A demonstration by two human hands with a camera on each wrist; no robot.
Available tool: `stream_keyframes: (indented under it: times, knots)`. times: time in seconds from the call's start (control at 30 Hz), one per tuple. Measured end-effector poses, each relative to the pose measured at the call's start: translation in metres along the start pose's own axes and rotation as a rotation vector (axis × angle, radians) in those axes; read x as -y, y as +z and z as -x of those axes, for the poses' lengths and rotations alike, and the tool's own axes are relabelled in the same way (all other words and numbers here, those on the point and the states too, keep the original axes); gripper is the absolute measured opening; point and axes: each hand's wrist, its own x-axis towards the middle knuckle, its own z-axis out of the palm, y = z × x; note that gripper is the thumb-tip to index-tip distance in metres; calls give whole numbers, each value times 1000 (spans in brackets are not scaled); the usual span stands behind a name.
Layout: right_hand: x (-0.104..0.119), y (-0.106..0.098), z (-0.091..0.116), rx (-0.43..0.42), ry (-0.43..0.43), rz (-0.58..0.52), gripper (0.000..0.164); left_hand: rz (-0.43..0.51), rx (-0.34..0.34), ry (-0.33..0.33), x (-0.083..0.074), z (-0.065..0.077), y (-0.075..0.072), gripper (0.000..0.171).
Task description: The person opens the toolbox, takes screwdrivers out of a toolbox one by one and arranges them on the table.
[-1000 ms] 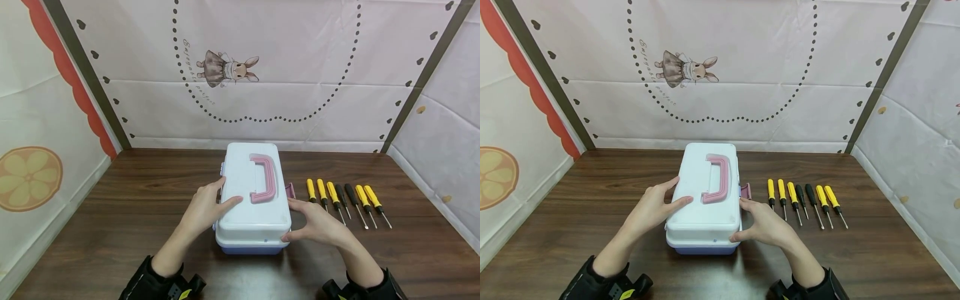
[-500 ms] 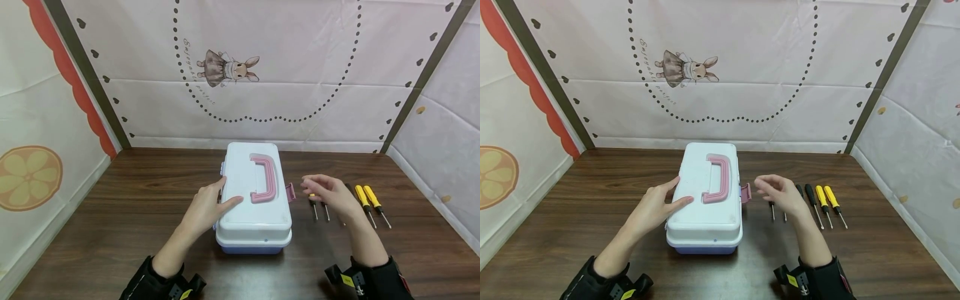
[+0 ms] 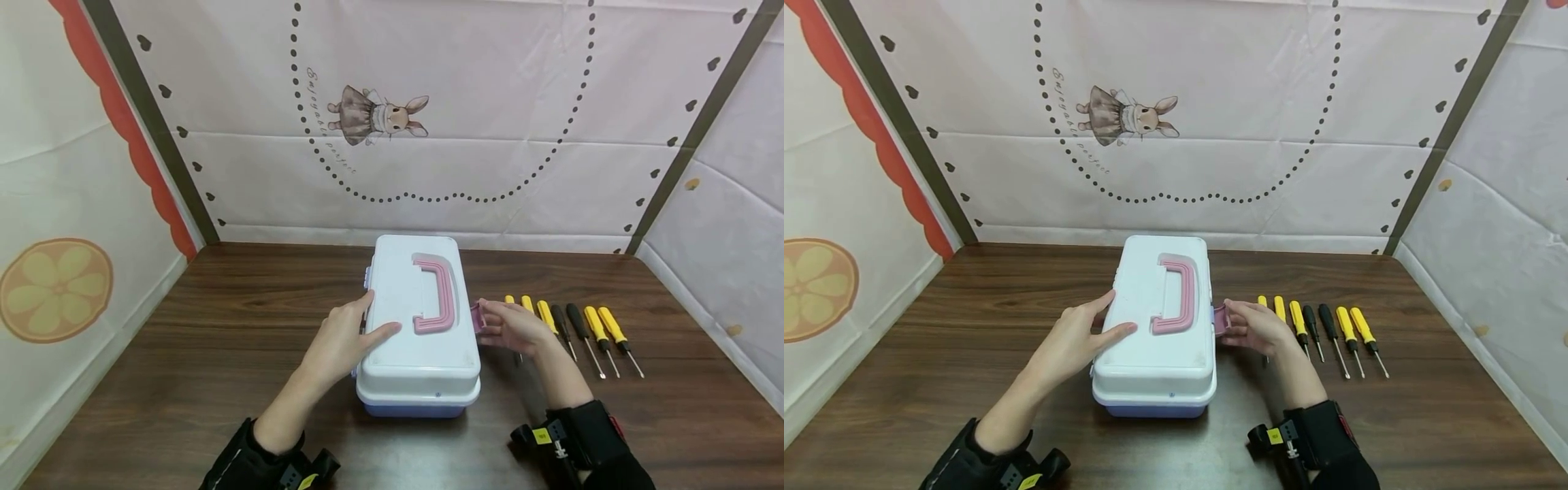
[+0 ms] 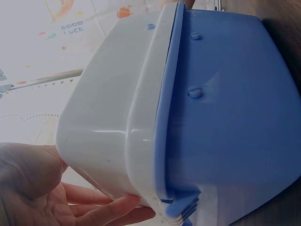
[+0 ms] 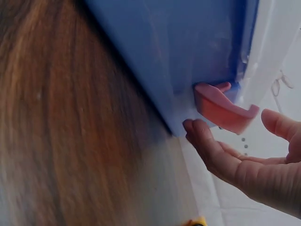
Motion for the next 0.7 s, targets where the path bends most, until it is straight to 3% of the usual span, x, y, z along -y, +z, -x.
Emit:
stream_keyframes:
  times: [0.37,0.7]
  knots:
    - [1,8,0,40,14,-39,46,-1,-3,1,-1,1,0,72]
    - [3,9,4,70,-10,-60,36,-6,-5,2,-1,1,0,72]
